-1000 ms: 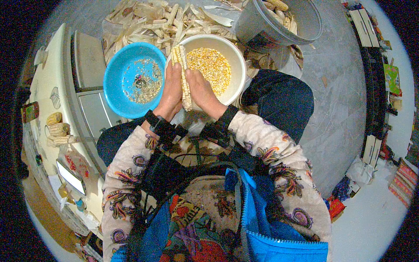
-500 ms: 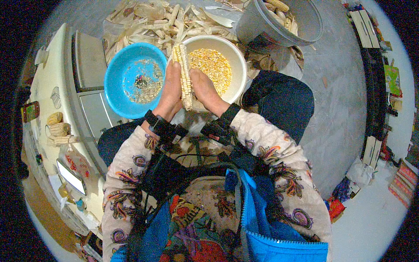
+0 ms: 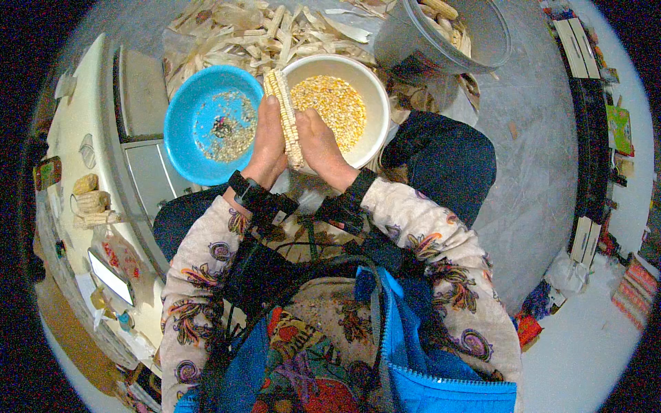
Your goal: The person removes corn kernels from a cob by hand, placing the kernels into a white bowl. The person holds the cob with both hands and rotates it while pulling off the kernels.
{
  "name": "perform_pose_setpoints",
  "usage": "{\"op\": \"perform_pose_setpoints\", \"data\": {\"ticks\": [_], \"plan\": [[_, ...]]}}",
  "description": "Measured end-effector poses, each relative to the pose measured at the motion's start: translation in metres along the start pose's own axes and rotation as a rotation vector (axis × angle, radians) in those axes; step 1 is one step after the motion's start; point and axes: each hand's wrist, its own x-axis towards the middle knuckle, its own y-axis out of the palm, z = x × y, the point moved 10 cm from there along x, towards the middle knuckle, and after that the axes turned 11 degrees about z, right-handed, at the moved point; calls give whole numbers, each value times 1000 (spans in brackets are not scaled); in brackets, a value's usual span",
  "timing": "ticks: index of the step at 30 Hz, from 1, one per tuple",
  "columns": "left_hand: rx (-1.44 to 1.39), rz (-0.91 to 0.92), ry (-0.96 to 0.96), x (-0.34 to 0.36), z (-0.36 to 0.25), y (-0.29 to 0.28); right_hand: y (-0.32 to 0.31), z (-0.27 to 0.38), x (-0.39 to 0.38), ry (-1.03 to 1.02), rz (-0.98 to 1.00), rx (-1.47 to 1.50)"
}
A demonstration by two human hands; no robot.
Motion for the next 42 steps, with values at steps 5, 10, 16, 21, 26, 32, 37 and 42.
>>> {"op": "perform_pose_setpoints", "data": {"ticks": [5, 10, 16, 21, 26, 32, 37, 42], "plan": [[24, 13, -14, 2, -1, 0, 5, -1, -4, 47, 28, 48], [-2, 21, 2, 0, -1, 6, 3, -3, -4, 85, 42, -18], [-160, 5, -106, 2, 10, 2, 0, -1, -2, 91, 30, 157], [-181, -2, -113, 5, 16, -5, -1, 27, -12, -84, 26, -61], [-194, -24, -116, 5, 21, -7, 3, 7, -9, 48, 42, -55], [-150, 6, -90, 4, 11, 2, 4, -11, -1, 109, 66, 192], [-45, 30, -29, 5, 6, 3, 3, -8, -2, 126, 110, 54], [-196, 28, -148, 6, 17, -3, 5, -6, -4, 125, 111, 161]]}}
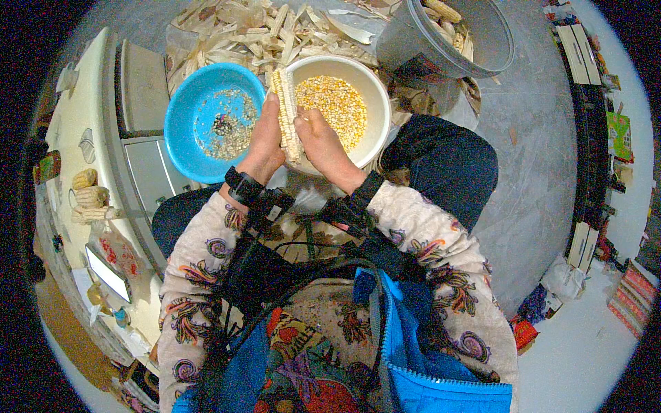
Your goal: The person removes corn kernels from a cob by hand, placing the kernels into a white bowl. The person holds the cob with both hands and rotates it while pulling off the kernels.
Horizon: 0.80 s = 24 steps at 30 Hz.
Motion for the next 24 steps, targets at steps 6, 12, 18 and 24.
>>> {"op": "perform_pose_setpoints", "data": {"ticks": [6, 12, 18, 24], "plan": [[-54, -73, -78, -4, -5, -4, -23, -4, 12, 72, 90, -276], [62, 126, 1, -5, -17, 22, -46, 16, 17, -64, -17, -141], [205, 128, 86, -6, -19, 24, -8, -9, 5, 155, 239, 247], [340, 23, 119, -12, -39, 21, 6, 11, 0, -28, 275, 182]]}}
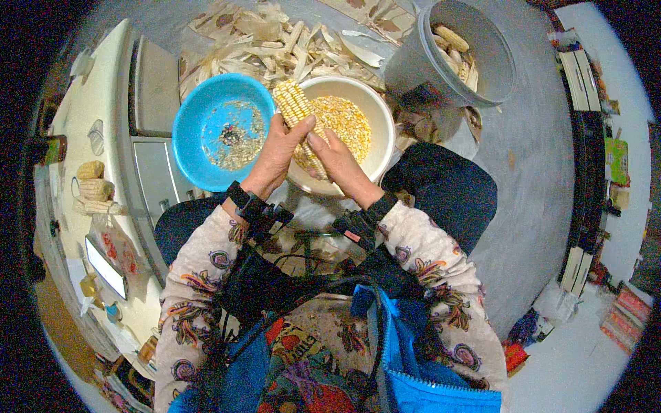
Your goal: The person removes corn kernels from a cob by hand, placing the kernels into a white bowl. The person holds the cob with both hands and rotates it while pulling off the kernels.
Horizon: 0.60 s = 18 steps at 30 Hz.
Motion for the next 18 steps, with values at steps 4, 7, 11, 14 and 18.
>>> {"op": "perform_pose_setpoints", "data": {"ticks": [4, 7, 11, 14, 18], "plan": [[-239, 41, -2, 2, -15, -2, 17, -8, -13, 149, 55, 529], [-533, 117, -19, 4, -20, 0, 25, -11, -21, 248, 57, 723], [-501, 86, -38, 2, -19, -6, 34, -14, -23, 306, 172, 883], [-469, 98, -22, 1, -21, -6, 35, -18, -25, 315, 215, 1012], [-424, 84, -2, 3, -23, -7, 38, -16, -26, 316, 279, 1105]]}}
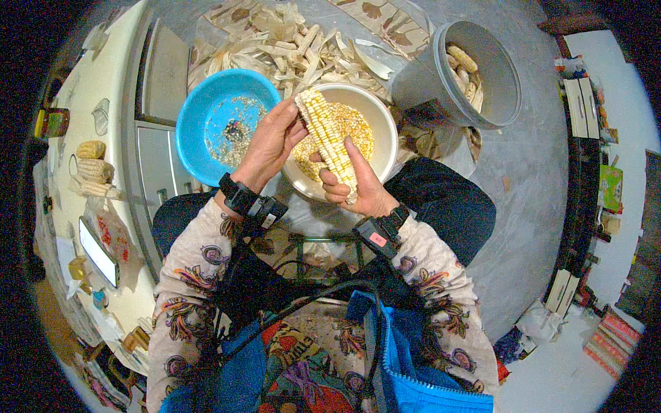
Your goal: The person removes corn kernels from a cob by hand, placing the kernels into a white bowl. The person holds the cob with both hands and rotates it while pulling off the kernels.
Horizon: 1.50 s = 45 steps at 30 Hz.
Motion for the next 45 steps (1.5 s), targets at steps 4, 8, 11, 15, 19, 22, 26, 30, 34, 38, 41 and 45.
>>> {"op": "perform_pose_setpoints", "data": {"ticks": [4, 8, 11, 15, 19, 22, 26, 30, 34, 38, 41, 45], "plan": [[-92, 8, 21, 1, -1, 1, 1, 3, -1, -25, -58, -82], [-15, 6, -44, 2, -5, -2, -6, 40, -12, -224, -333, -798], [76, -3, -61, 1, -9, -2, -4, 50, -15, -181, -385, -1191], [143, 38, -86, 1, -4, 2, -6, 46, -16, -182, -322, -1211], [219, -31, -135, 5, 12, -14, -11, 39, -21, -130, -415, -1310], [233, -74, -143, 5, 32, -26, -20, 30, -28, -50, -486, -1275], [271, -105, -249, 2, 65, -42, -28, 21, -37, 41, -522, -1268], [299, -43, -316, 1, 88, -44, -27, 19, -52, 88, -575, -1219], [284, -70, -361, -4, 100, -42, -21, 22, -59, 209, -570, -1243], [168, -34, -367, -8, 103, -28, -20, 32, -63, 241, -560, -1360], [196, -59, -437, -7, 100, -27, -29, 39, -60, 342, -552, -1301], [184, 76, -401, 3, 92, -13, -30, 62, -62, 423, -519, -1228]]}}
